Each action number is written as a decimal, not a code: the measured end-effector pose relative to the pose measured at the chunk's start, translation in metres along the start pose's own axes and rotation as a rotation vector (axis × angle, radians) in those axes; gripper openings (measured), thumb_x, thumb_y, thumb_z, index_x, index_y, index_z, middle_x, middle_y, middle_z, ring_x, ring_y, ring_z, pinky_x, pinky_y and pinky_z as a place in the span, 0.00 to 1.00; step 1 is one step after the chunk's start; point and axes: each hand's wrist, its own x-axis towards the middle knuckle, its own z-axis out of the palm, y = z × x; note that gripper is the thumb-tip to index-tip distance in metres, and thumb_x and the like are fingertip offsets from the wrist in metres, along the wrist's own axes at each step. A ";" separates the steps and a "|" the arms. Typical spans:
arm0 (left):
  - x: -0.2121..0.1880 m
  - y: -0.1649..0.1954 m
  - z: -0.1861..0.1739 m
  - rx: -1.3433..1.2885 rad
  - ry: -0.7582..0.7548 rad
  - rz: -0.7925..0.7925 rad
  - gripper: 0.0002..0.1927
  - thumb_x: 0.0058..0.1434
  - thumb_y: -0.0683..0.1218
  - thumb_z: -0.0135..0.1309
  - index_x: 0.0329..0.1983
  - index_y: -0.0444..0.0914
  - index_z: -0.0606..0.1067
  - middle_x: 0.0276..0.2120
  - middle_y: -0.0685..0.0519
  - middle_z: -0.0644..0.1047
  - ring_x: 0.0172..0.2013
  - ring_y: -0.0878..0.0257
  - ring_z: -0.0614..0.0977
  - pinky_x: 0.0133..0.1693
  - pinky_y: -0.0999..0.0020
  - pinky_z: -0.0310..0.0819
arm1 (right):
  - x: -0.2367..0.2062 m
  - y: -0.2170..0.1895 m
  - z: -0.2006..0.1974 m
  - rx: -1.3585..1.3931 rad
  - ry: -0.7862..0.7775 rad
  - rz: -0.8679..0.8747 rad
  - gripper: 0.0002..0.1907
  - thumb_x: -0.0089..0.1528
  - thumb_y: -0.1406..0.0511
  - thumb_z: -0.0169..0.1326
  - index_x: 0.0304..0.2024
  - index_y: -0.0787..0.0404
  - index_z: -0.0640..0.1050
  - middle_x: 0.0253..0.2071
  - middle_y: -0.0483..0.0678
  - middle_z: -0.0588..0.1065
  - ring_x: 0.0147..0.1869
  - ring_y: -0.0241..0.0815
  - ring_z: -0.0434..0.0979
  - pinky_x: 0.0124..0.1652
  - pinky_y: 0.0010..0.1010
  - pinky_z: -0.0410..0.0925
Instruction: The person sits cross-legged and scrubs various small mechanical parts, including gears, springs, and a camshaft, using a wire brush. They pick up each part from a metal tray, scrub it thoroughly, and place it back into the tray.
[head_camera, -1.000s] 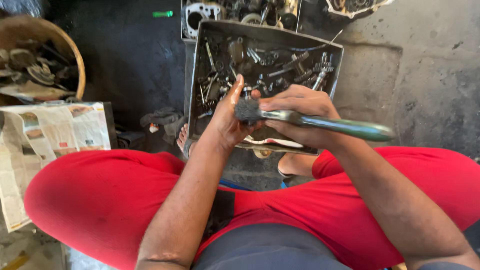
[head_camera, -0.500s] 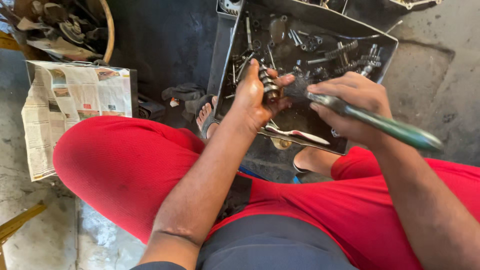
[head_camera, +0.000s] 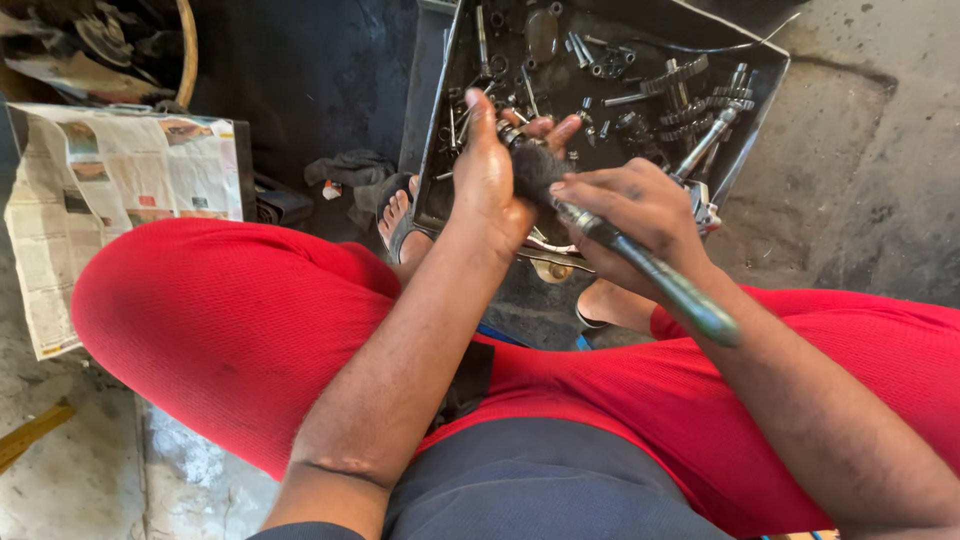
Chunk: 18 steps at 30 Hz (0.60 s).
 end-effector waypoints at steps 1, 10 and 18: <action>0.002 -0.001 -0.002 -0.012 0.011 -0.003 0.26 0.66 0.70 0.44 0.40 0.43 0.65 0.33 0.46 0.75 0.45 0.40 0.83 0.47 0.46 0.77 | -0.002 0.001 0.002 -0.030 -0.038 0.005 0.24 0.54 0.72 0.68 0.53 0.56 0.80 0.49 0.47 0.81 0.42 0.44 0.77 0.41 0.35 0.69; 0.006 0.001 -0.008 -0.065 -0.010 0.093 0.25 0.68 0.68 0.43 0.38 0.41 0.66 0.30 0.47 0.76 0.43 0.38 0.85 0.46 0.48 0.79 | 0.001 0.005 -0.020 -0.237 -0.042 0.041 0.20 0.58 0.71 0.68 0.52 0.57 0.82 0.48 0.48 0.81 0.41 0.45 0.77 0.42 0.34 0.71; -0.010 0.004 0.009 0.187 0.012 0.065 0.25 0.64 0.68 0.48 0.40 0.42 0.66 0.25 0.47 0.75 0.34 0.43 0.87 0.38 0.48 0.82 | 0.000 0.008 -0.018 -0.078 -0.003 0.084 0.17 0.59 0.70 0.68 0.51 0.58 0.83 0.44 0.49 0.82 0.41 0.47 0.79 0.42 0.35 0.71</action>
